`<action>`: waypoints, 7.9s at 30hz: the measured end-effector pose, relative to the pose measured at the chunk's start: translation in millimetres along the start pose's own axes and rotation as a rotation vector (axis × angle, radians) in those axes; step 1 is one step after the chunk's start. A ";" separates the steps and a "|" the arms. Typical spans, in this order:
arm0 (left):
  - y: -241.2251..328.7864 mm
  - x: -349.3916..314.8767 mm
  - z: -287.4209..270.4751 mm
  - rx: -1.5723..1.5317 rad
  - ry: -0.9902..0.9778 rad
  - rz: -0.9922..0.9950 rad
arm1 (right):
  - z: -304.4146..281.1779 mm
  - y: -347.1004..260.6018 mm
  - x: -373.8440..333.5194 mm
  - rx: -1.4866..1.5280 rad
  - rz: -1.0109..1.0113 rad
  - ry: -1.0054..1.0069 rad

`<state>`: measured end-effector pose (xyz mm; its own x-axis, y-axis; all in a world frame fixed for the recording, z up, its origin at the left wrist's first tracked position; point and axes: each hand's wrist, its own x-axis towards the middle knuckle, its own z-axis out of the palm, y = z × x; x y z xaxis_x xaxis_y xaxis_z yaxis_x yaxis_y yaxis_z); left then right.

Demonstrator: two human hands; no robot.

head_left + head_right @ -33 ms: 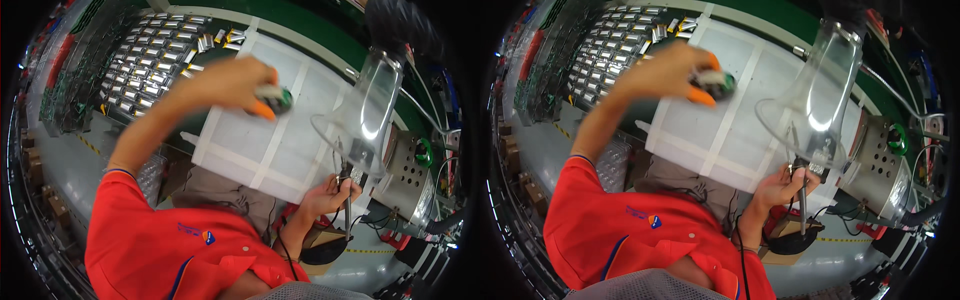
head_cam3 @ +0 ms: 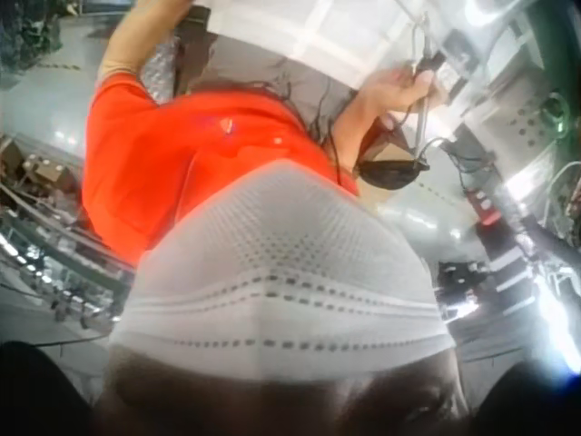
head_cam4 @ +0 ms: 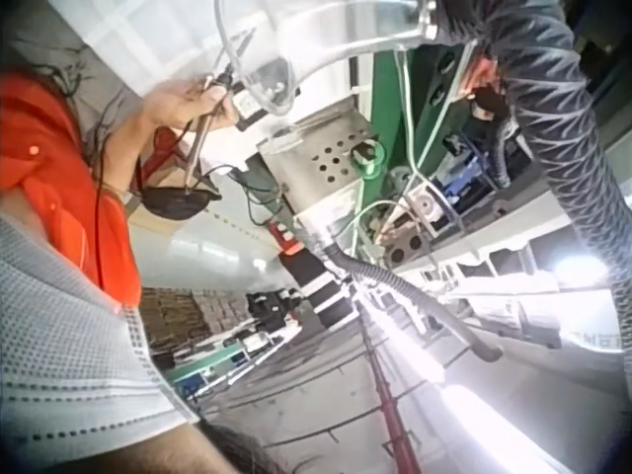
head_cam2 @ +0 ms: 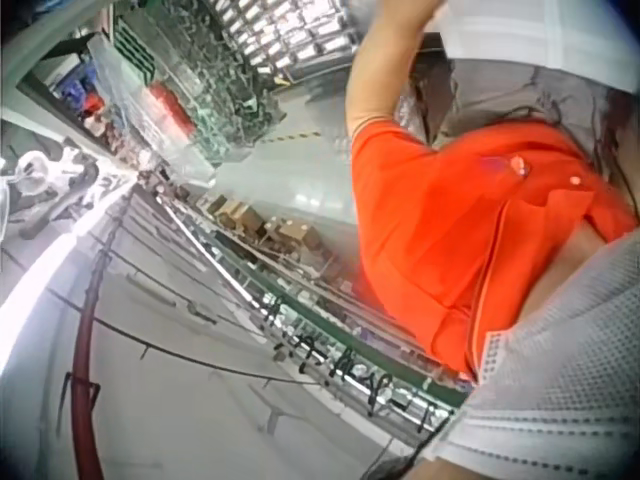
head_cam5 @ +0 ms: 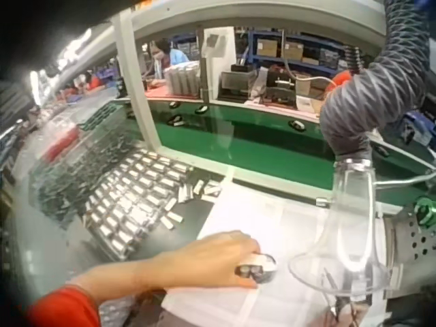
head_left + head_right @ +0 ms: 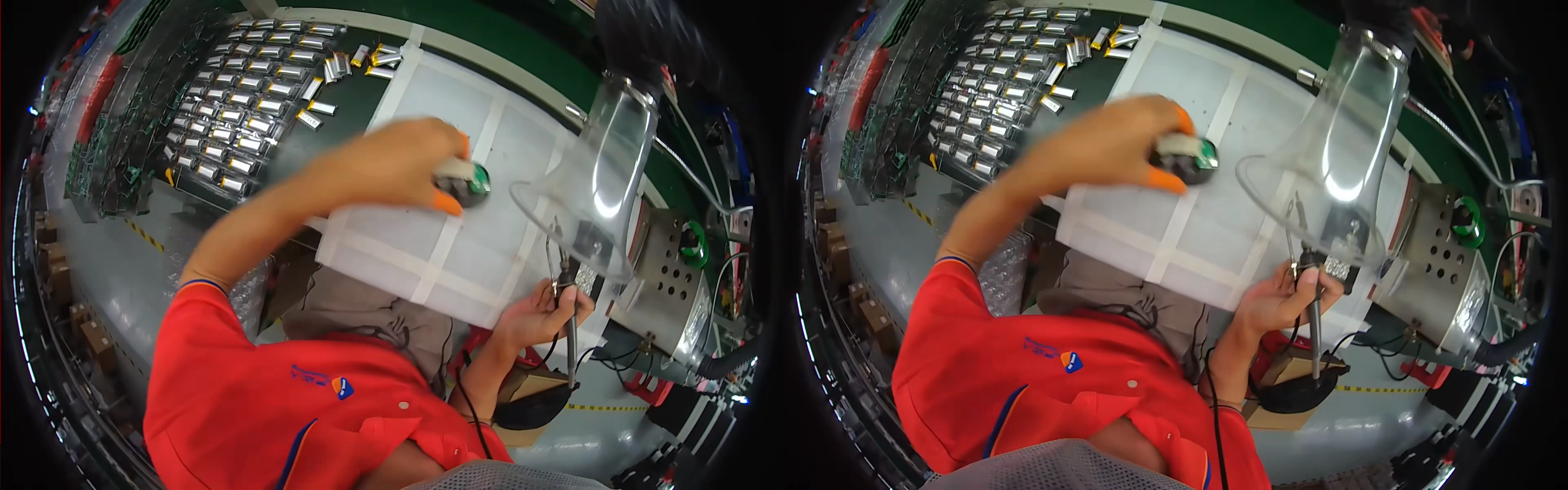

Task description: Soldering small electronic components onto a PCB at an assembly station.

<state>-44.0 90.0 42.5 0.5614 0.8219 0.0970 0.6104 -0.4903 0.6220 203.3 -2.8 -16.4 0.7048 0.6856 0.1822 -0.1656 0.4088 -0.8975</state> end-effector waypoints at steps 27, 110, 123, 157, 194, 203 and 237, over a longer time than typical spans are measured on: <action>-55.0 -48.4 -40.1 -0.291 0.346 -0.237 | -113.0 -46.4 13.7 0.063 0.143 0.095; 3.4 8.6 51.6 -0.105 0.142 -0.085 | 7.8 15.5 -3.2 -0.159 0.181 -0.441; -2.6 7.9 56.3 -0.133 0.183 -0.033 | 10.0 14.9 -2.8 -0.146 0.264 -0.454; 1.0 9.9 45.3 -0.126 0.074 -0.043 | 9.4 14.7 -2.0 -0.102 0.290 -0.372; -1.9 27.4 32.4 -0.079 -0.138 -0.043 | 3.0 13.6 -5.3 -0.110 0.178 -0.334; -69.7 -7.0 -39.4 -0.636 -0.047 -0.374 | 11.4 18.3 -2.7 -0.091 0.147 -0.216; -389.7 290.2 -176.1 0.927 0.338 -0.460 | 6.7 9.3 -0.9 -0.199 0.269 -0.165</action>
<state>-217.3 570.7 -34.9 0.0755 0.9505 0.3014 0.9866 -0.0274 -0.1607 196.5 4.4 -22.2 0.5310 0.8470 -0.0232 -0.1810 0.0866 -0.9797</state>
